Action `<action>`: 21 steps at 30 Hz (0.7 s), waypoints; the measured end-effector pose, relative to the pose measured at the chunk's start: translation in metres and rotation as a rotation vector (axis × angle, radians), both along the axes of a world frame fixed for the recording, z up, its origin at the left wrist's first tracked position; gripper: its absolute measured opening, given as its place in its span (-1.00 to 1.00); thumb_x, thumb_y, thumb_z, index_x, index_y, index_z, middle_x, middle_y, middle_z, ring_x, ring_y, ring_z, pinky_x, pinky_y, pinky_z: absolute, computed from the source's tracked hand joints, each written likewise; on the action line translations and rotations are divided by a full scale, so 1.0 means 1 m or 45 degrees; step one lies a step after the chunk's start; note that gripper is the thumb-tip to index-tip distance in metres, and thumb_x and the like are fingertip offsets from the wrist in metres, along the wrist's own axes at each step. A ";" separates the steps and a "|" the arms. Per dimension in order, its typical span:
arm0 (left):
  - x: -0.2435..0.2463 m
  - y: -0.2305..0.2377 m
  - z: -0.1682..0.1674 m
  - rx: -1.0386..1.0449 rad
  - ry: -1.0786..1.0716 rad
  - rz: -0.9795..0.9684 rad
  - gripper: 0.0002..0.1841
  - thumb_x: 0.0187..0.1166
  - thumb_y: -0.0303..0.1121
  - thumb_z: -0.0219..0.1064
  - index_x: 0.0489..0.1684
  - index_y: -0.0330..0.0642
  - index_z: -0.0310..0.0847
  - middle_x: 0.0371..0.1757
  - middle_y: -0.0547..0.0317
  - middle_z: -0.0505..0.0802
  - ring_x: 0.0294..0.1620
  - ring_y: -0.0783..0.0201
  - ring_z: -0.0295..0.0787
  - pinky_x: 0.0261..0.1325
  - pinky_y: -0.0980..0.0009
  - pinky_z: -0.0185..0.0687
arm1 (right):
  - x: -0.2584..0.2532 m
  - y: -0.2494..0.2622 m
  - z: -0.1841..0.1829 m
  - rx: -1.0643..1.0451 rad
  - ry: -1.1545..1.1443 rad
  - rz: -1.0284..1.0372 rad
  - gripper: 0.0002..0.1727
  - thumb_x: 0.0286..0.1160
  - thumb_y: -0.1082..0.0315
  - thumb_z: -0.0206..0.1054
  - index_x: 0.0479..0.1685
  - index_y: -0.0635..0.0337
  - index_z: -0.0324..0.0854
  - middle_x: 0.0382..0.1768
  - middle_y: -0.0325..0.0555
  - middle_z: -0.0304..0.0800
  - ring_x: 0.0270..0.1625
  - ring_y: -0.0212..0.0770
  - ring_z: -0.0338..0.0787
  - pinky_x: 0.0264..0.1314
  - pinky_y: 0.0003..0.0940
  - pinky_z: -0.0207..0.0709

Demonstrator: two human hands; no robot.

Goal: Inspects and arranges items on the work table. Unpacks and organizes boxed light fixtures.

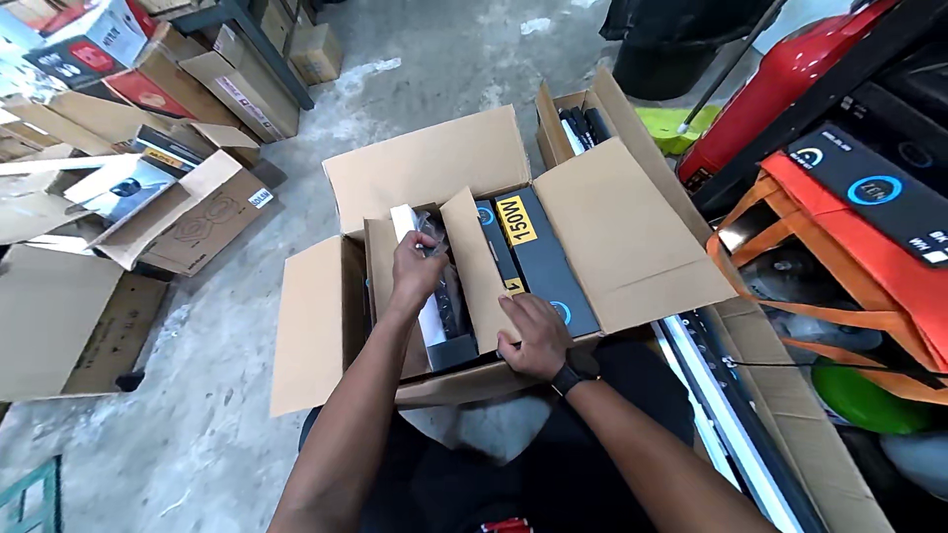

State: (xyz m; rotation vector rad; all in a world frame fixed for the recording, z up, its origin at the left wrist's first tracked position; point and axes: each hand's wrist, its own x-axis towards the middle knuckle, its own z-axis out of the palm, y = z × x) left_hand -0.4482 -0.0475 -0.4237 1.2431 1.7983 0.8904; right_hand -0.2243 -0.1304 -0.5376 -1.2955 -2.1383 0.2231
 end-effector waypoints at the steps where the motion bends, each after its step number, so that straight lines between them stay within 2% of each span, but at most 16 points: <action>1: -0.001 -0.002 0.008 0.027 -0.007 0.000 -0.57 0.31 -0.45 0.52 0.15 -0.11 0.51 -0.44 0.02 0.68 -0.57 0.17 0.52 -0.49 0.16 0.51 | 0.000 0.000 0.000 0.003 0.005 -0.002 -0.34 0.36 -0.11 0.28 0.41 0.06 0.69 0.18 0.03 0.84 0.30 0.04 0.78 0.29 0.06 0.64; 6: -0.003 -0.014 0.045 0.164 0.002 0.038 -0.65 0.29 -0.49 0.50 -0.08 -0.06 0.43 -0.61 0.15 0.52 -0.73 0.30 0.33 -0.67 0.33 0.32 | 0.000 0.000 0.000 -0.011 0.027 0.000 -0.30 0.32 -0.24 0.30 0.37 0.01 0.72 0.17 0.00 0.84 0.32 0.02 0.77 0.31 0.06 0.63; 9: -0.003 -0.017 0.053 0.196 0.026 0.043 -0.66 0.28 -0.49 0.50 -0.12 -0.04 0.42 -0.63 0.14 0.52 -0.75 0.27 0.31 -0.69 0.32 0.27 | 0.000 -0.001 0.001 -0.055 -0.004 0.019 -0.27 0.35 -0.31 0.28 0.41 -0.04 0.70 0.24 -0.02 0.81 0.38 0.01 0.73 0.36 0.05 0.60; 13: -0.008 -0.017 0.060 0.280 -0.022 0.086 -0.64 0.23 -0.56 0.48 -0.22 -0.04 0.36 -0.65 0.21 0.48 -0.77 0.34 0.24 -0.71 0.39 0.24 | 0.000 0.001 0.005 -0.106 -0.054 0.040 -0.23 0.33 -0.40 0.25 0.40 -0.09 0.71 0.28 -0.02 0.78 0.40 0.02 0.69 0.39 0.06 0.56; 17: -0.011 -0.013 0.084 0.423 -0.121 0.140 -0.61 0.17 -0.64 0.46 -0.27 -0.03 0.33 -0.61 0.32 0.48 -0.72 0.46 0.31 -0.64 0.49 0.37 | 0.000 0.004 0.011 -0.200 -0.161 0.078 -0.22 0.34 -0.44 0.22 0.43 -0.13 0.69 0.38 -0.01 0.72 0.48 0.07 0.63 0.44 0.11 0.50; 19: -0.012 -0.005 0.100 0.512 -0.181 0.130 -0.55 0.08 -0.71 0.44 -0.23 -0.04 0.31 -0.58 0.40 0.59 -0.65 0.52 0.50 -0.53 0.52 0.56 | 0.001 0.005 0.012 -0.220 -0.166 0.090 -0.23 0.39 -0.41 0.18 0.47 -0.14 0.66 0.41 0.00 0.70 0.50 0.08 0.61 0.47 0.11 0.47; 21: -0.014 -0.006 0.106 0.530 -0.202 0.077 -0.53 0.09 -0.72 0.44 -0.17 -0.06 0.31 -0.54 0.37 0.64 -0.62 0.50 0.57 -0.50 0.50 0.62 | 0.002 0.004 0.009 -0.208 -0.147 0.092 -0.25 0.44 -0.38 0.13 0.51 -0.15 0.64 0.41 0.01 0.69 0.51 0.07 0.61 0.48 0.10 0.47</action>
